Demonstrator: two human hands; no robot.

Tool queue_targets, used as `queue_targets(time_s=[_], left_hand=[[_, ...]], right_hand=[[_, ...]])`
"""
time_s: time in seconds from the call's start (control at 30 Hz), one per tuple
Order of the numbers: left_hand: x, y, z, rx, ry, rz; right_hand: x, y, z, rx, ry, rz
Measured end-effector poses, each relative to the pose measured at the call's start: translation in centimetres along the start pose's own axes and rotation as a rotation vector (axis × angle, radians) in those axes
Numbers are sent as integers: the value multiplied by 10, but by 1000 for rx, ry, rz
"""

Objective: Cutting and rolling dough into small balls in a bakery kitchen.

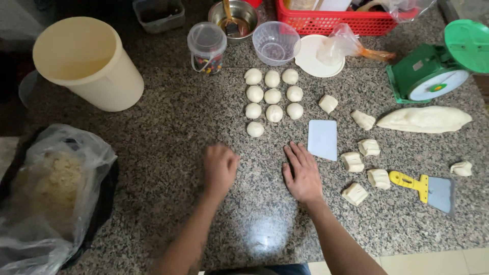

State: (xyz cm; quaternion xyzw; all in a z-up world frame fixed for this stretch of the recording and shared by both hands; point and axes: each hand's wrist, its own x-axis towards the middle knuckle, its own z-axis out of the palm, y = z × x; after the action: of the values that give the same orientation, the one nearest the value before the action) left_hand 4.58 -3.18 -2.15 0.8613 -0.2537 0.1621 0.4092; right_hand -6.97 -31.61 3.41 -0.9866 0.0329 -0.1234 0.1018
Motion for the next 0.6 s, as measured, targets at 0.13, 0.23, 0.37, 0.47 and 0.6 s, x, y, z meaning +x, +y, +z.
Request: queue_targets(time_s=[0.13, 0.23, 0.37, 0.47, 0.6], left_hand=[[-38, 34, -49, -52, -124, -1], [-24, -19, -51, -13, -136, 84], [-4, -36, -20, 136, -42, -43], [-32, 5, -19, 54, -55, -40], [-43, -5, -79, -24, -199, 45]], right_hand=[[-3, 1, 0, 5, -7, 4], [0, 0, -1, 18, -5, 6], [-2, 1, 0, 7, -18, 10], [-1, 2, 0, 2, -20, 13], [-2, 3, 4, 4, -21, 19]])
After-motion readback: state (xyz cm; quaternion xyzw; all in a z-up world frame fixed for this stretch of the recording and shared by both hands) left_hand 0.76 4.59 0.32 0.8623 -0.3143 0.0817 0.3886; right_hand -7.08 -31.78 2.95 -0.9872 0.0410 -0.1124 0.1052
